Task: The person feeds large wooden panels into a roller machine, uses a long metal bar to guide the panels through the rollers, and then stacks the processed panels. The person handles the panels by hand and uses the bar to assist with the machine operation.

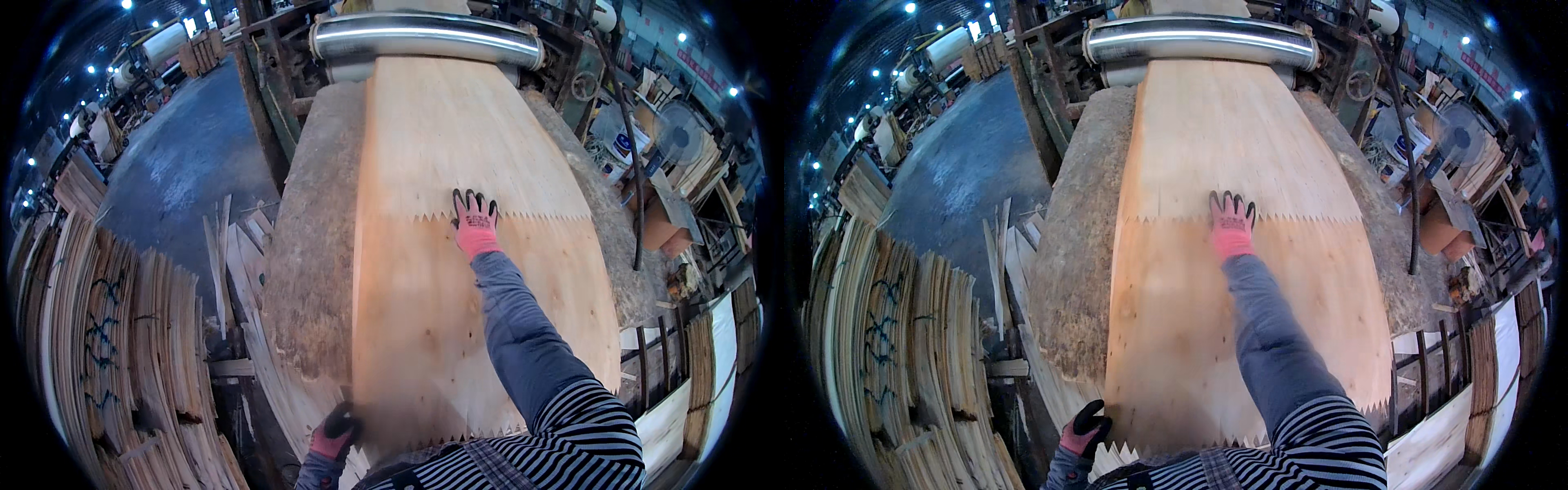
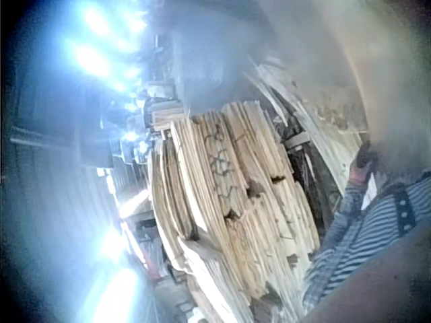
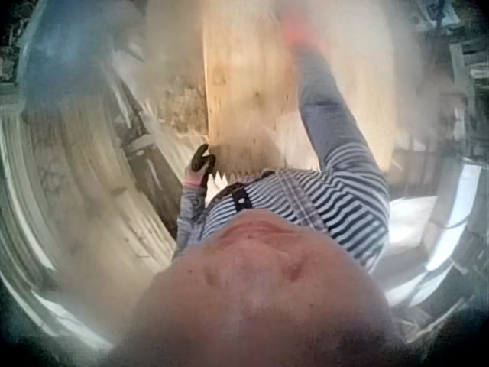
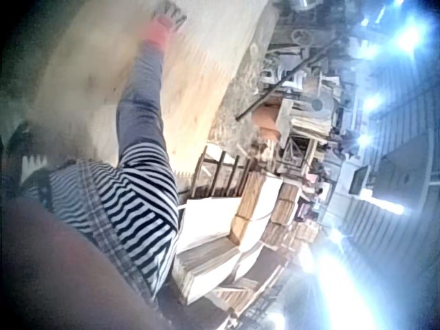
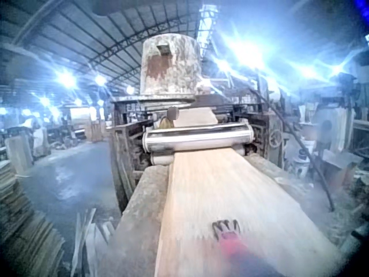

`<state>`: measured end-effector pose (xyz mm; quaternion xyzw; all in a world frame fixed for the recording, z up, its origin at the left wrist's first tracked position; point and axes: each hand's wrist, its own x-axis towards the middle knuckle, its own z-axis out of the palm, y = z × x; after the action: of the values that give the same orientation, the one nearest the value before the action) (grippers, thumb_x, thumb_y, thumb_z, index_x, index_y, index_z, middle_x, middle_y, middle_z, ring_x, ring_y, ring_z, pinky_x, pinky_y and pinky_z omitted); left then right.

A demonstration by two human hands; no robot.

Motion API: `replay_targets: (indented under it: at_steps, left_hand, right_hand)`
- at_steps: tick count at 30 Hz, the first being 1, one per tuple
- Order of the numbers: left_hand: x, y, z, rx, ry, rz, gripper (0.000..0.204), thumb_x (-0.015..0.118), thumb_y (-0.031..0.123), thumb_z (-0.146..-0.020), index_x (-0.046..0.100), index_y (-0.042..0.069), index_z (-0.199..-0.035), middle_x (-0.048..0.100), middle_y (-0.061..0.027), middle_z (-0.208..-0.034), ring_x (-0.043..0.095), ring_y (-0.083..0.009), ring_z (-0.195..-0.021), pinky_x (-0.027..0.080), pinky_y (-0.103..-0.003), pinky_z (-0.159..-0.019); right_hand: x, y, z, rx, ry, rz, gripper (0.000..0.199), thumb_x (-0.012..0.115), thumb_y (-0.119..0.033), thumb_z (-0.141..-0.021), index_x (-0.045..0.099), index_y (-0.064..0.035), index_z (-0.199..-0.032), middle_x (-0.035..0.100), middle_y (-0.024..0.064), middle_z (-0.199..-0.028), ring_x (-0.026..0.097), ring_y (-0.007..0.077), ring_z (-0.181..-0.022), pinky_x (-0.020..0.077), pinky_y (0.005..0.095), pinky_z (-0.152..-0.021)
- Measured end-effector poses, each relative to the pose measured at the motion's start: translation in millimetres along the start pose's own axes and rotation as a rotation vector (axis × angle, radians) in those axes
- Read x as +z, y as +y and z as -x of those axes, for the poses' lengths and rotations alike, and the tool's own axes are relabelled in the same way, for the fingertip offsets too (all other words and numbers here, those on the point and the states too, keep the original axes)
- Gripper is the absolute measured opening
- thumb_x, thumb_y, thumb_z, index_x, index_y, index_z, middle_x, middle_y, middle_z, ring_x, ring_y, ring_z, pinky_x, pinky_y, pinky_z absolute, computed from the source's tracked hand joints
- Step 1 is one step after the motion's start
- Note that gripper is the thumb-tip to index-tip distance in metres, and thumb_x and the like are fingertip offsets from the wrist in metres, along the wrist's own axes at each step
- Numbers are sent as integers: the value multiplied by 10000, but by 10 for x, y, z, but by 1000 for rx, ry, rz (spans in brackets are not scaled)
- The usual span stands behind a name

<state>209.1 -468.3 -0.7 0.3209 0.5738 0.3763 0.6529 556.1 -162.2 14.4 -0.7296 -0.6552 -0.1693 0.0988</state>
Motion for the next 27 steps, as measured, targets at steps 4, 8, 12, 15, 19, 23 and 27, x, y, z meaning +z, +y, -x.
replay_targets:
  at_steps: [4, 8, 12, 15, 19, 23, 27]
  left_hand:
    - [-137, -76, -138, -99, -134, 17, 418, 604, 141, -791, 474, 20, -1170, 581, -61, -997, 551, -96, -812, 458, -238, -689]
    - [182, 372, -144, 38, -430, -7, 401, 579, 170, -813, 473, 4, -1162, 551, -72, -1065, 524, -119, -923, 430, -252, -790]
    - [758, 1169, 203, 141, -667, 5, 355, 540, 198, -839, 483, 1, -1129, 560, -84, -1039, 524, -143, -946, 418, -251, -819]
    - [969, 1124, 579, 363, -854, -57, 366, 529, 134, -842, 441, -12, -1165, 526, -88, -1108, 503, -157, -997, 390, -272, -868]
    - [779, 1217, 903, 87, -1105, 110, 468, 504, 52, -836, 316, -39, -1255, 478, -124, -1183, 438, -170, -1112, 344, -288, -929]
    - [252, 313, 187, 312, -693, 159, 480, 497, 69, -798, 342, -16, -1244, 404, -172, -1248, 435, -237, -1118, 365, -311, -919]
    - [208, -659, -314, 457, -107, -792, 741, 592, 255, -730, 214, 4, -1316, 273, -216, -1329, 277, -347, -1221, 260, -409, -996]
  right_hand:
    - [-622, -275, 784, -353, -63, -408, 734, 592, -367, -739, 254, -68, -1317, 279, 151, -1337, 237, 319, -1242, 166, 400, -1035]
    - [-1219, 51, 2193, -522, -401, -743, 907, 688, -407, -634, 230, -19, -1315, 232, 200, -1348, 180, 353, -1263, 132, 416, -1046]
    - [-1496, 507, 3601, -340, -431, -882, 979, 708, -418, -606, 188, 0, -1322, 163, 213, -1373, 134, 359, -1280, 134, 447, -1040]
    - [-1650, 669, 4040, -256, -94, -642, 876, 692, -300, -673, 184, -13, -1326, 263, 238, -1328, 302, 384, -1208, 253, 467, -993]
    - [-2302, 550, 4138, -130, 344, -463, 572, 682, -214, -672, 411, -18, -1135, 473, 219, -1130, 498, 375, -1001, 416, 466, -847]
    - [-2749, 346, 3785, -220, 143, -470, 442, 654, -145, -646, 494, -23, -1039, 504, 208, -1084, 519, 389, -938, 433, 479, -797]
    - [-2469, 188, 3139, -147, 115, -428, 429, 643, -167, -620, 559, -18, -1013, 546, 196, -1034, 519, 364, -957, 418, 418, -837]
